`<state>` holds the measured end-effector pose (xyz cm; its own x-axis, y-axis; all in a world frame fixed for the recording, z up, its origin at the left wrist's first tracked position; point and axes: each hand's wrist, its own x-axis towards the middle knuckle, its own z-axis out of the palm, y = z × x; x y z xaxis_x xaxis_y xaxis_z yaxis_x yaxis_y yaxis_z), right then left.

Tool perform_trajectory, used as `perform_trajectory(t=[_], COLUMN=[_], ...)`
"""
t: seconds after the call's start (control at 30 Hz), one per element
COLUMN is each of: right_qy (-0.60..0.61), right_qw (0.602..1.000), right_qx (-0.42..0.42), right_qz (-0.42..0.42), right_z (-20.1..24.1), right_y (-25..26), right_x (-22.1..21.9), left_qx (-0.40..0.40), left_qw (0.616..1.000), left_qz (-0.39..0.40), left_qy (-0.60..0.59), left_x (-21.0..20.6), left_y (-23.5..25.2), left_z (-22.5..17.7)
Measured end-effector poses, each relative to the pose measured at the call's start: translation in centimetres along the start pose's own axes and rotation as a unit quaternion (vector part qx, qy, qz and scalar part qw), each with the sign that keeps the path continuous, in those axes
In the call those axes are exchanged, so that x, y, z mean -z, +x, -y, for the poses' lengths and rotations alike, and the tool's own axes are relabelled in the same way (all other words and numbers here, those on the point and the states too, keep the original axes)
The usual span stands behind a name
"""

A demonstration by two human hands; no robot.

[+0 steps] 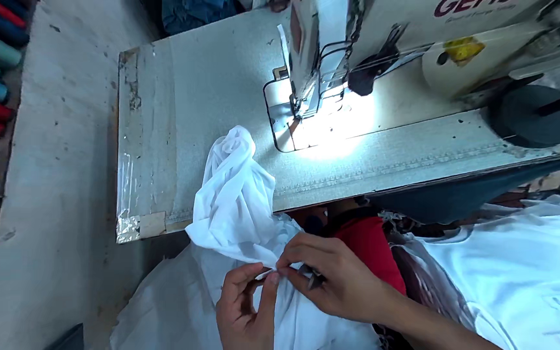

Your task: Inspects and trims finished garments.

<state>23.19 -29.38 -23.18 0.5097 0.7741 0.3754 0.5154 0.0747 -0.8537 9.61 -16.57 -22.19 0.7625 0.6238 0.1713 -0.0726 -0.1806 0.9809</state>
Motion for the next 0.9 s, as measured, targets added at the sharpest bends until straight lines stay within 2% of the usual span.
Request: perform_trajectory(t=[0.13,0.23,0.37,0.47,0.53,0.6,0.67,0.7,0.8,0.9], right_qy=[-0.13,-0.11,0.041,0.15,0.279,0.429,0.489,0.472,0.309,0.195], right_qw=[0.989,0.989,0.998,0.988,0.958,0.899,0.867,0.876,0.947,0.978], right_qx=[0.06,0.062,0.042,0.012,-0.024,-0.059,-0.083,-0.09,-0.091,-0.077], right_qz=[0.046,0.071,0.027,-0.032,-0.058,-0.057,-0.043,-0.034,-0.004,0.021], right_z=[-0.1,-0.4,-0.6,-0.4,-0.5,-0.6,-0.7,-0.7,-0.9,-0.7], right_y=[0.4,0.7,0.6,0.3,0.0,-0.4,-0.7,-1.0,-1.7,-1.8], right_x=[0.2,0.3,1.1,2.3,2.8,3.0,2.7,2.4,1.4,0.7], left_qx=[-0.063,-0.072,-0.043,-0.024,-0.022,-0.025,-0.027,-0.026,-0.019,-0.019], left_qw=[0.986,0.983,0.995,0.999,0.999,0.999,0.999,0.999,0.999,0.999], left_qz=[0.039,0.06,0.037,0.015,-0.004,-0.018,-0.023,-0.025,-0.028,-0.026], left_qy=[0.151,0.156,0.08,0.042,0.029,0.026,0.022,0.016,0.01,0.003], left_x=[0.6,1.1,1.9,2.6,3.0,3.2,3.3,3.3,3.2,3.3], left_y=[0.4,0.8,1.3,1.6,1.8,1.8,1.8,1.8,1.7,1.6], left_z=[0.1,0.0,-0.5,-0.8,-0.7,-0.5,-0.5,-0.4,-0.5,-0.4])
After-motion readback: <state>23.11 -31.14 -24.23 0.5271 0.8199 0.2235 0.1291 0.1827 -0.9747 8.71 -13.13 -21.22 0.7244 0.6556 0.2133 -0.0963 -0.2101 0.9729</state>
